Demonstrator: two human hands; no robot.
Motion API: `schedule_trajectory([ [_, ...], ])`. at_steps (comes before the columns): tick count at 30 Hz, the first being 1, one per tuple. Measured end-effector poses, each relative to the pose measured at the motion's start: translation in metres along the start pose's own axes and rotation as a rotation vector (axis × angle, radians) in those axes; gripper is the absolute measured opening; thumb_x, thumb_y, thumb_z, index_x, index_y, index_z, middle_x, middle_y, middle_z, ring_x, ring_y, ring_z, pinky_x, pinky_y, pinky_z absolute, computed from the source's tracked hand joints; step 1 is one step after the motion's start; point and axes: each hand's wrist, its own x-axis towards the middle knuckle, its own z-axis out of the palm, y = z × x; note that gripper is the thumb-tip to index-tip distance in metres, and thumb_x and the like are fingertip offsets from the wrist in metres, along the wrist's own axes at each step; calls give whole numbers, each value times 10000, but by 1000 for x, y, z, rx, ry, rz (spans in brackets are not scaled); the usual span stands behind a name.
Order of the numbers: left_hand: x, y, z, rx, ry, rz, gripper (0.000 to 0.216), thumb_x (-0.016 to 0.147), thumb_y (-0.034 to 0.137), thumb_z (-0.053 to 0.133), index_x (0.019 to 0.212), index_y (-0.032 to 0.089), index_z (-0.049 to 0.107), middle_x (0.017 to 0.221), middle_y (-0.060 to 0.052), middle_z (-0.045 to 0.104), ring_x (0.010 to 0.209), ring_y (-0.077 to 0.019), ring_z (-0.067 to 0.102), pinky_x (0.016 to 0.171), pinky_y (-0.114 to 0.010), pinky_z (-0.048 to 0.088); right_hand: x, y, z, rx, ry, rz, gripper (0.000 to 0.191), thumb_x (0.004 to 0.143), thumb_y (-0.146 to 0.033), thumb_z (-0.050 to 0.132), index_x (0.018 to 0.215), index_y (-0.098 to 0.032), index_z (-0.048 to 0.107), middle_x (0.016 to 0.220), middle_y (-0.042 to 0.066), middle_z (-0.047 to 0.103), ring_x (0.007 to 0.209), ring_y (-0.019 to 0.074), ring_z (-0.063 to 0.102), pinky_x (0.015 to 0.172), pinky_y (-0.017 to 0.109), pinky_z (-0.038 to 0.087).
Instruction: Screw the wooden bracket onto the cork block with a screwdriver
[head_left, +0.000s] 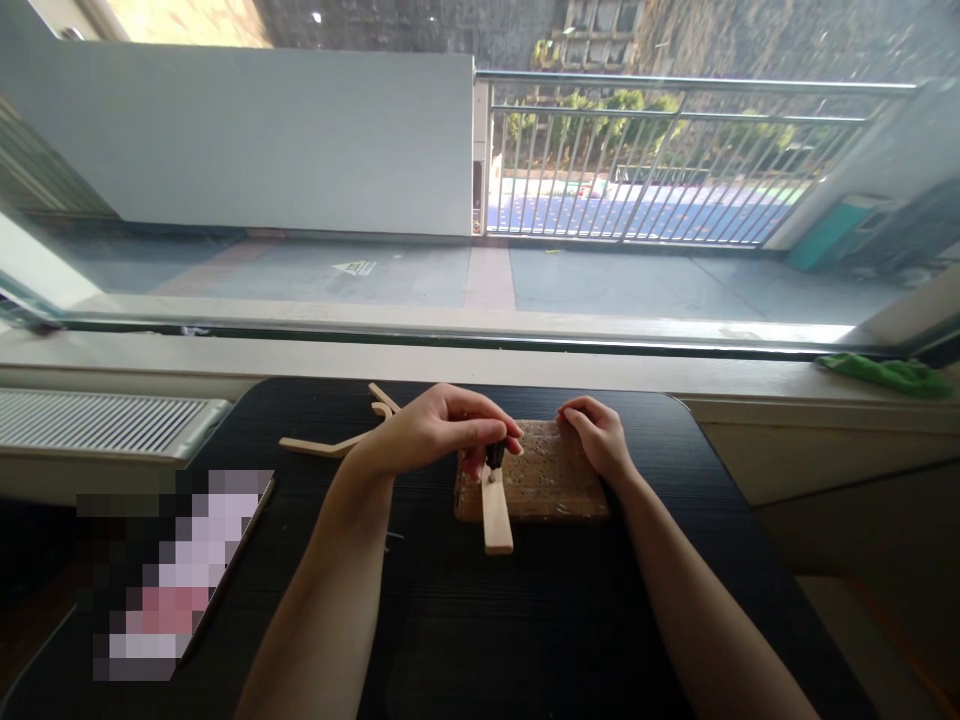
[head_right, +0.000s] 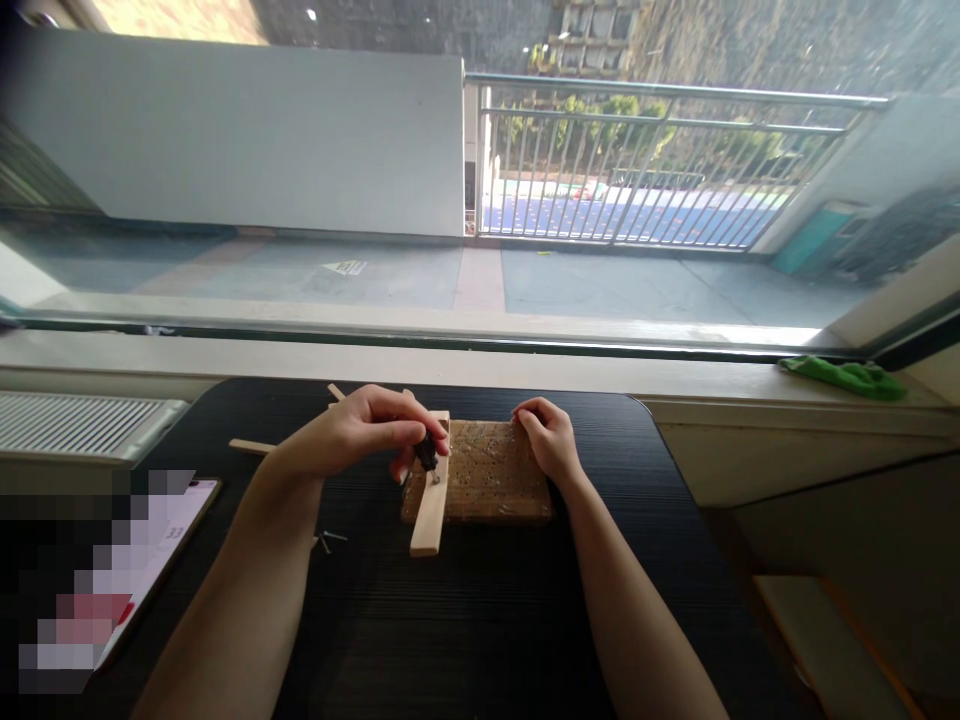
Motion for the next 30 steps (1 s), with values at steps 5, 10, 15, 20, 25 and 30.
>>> schedule_trajectory([
  [5,0,-2,1,-35,-25,-15,308,815,386,718,955,112,728,916,-109,758,525,-105,653,500,-224,544,0,1,0,-2,-2,-3,191,728,-376,588,673,-210,664,655,19,687,665,189,612,656,312,477],
  [10,2,-8,-2,-60,-33,0,363,792,457,727,934,124,710,868,-80,740,529,-93,630,498,-216,523,1,1,0,-2,-1,-6,187,722,-372,580,667,-213,663,650,16,682,661,187,609,652,310,476],
  [15,3,-5,-2,51,-17,-4,363,799,470,713,873,115,698,776,-52,717,506,-64,566,454,-175,451,1,0,1,-1,-6,-6,186,723,-373,580,668,-216,662,652,14,682,665,186,613,662,312,480],
  [20,3,-1,4,52,1,-31,324,819,430,702,907,140,590,794,-44,727,509,-62,556,460,-174,437,0,-1,1,-3,-4,2,191,721,-377,584,669,-211,661,651,16,679,660,185,609,652,310,477],
  [25,3,-1,7,50,54,8,329,828,413,697,814,159,488,853,-65,738,486,-51,560,461,-178,453,0,-1,1,-7,-13,1,190,725,-379,584,679,-210,660,659,15,680,670,185,609,650,307,476],
  [30,4,-1,6,69,73,25,331,800,425,722,807,139,557,869,-54,715,481,-42,564,454,-176,465,0,0,1,-8,-21,2,202,728,-394,587,689,-210,661,669,20,682,676,188,611,649,309,477],
])
